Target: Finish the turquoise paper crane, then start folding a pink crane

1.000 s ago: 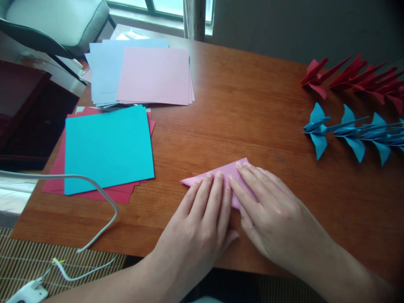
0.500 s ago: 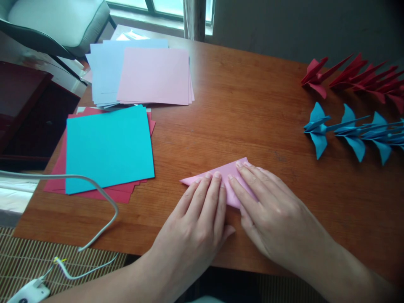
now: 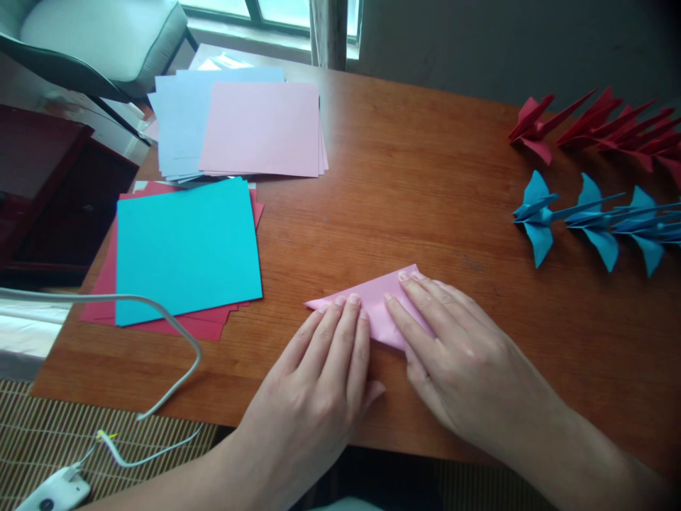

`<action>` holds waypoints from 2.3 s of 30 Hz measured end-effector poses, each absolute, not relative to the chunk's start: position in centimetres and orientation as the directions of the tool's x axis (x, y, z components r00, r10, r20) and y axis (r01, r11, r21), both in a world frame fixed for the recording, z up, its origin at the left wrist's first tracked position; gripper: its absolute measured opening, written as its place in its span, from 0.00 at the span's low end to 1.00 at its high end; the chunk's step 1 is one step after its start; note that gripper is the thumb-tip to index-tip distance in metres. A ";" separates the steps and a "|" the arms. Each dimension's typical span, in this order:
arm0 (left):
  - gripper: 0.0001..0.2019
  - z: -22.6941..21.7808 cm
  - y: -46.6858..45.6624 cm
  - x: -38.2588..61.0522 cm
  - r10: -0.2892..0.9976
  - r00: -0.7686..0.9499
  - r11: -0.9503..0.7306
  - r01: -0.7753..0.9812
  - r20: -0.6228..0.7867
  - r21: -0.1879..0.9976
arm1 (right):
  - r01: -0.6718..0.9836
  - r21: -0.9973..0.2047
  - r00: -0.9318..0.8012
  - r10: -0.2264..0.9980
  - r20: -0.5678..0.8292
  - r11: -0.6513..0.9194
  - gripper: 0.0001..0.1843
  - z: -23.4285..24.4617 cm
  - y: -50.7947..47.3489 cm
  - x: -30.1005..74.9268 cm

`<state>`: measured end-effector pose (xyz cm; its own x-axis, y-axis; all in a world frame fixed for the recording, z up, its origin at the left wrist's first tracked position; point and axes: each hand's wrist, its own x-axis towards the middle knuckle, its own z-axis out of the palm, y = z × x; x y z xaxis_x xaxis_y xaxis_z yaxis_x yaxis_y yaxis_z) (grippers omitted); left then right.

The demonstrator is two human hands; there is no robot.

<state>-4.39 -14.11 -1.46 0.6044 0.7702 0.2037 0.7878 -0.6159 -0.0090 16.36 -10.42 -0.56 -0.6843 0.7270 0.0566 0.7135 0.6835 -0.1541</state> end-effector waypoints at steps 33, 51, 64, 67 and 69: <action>0.22 -1.5 -14.5 -5.6 0.768 0.601 -0.618 0.786 0.222 0.010 | 0.818 -0.052 -0.569 0.820 0.062 0.572 0.27 -0.6 -11.8 13.4; 0.25 -1.6 -15.2 -6.6 0.779 0.587 -0.603 0.798 0.218 0.006 | 0.817 -0.061 -0.570 0.820 0.062 0.573 0.28 -0.8 -11.8 13.6; 0.28 -1.5 -15.8 -7.0 0.795 0.583 -0.586 0.809 0.166 -0.033 | 0.814 -0.053 -0.573 0.815 0.082 0.578 0.26 -0.7 -11.8 13.6; 0.28 -1.4 -15.9 -7.0 0.806 0.574 -0.577 0.816 0.146 -0.028 | 0.814 -0.055 -0.573 0.815 0.082 0.578 0.25 -0.7 -11.7 13.6; 0.27 -1.2 -16.0 -7.0 0.813 0.567 -0.569 0.822 0.129 -0.028 | 0.814 -0.054 -0.574 0.815 0.079 0.579 0.26 -0.7 -11.7 13.6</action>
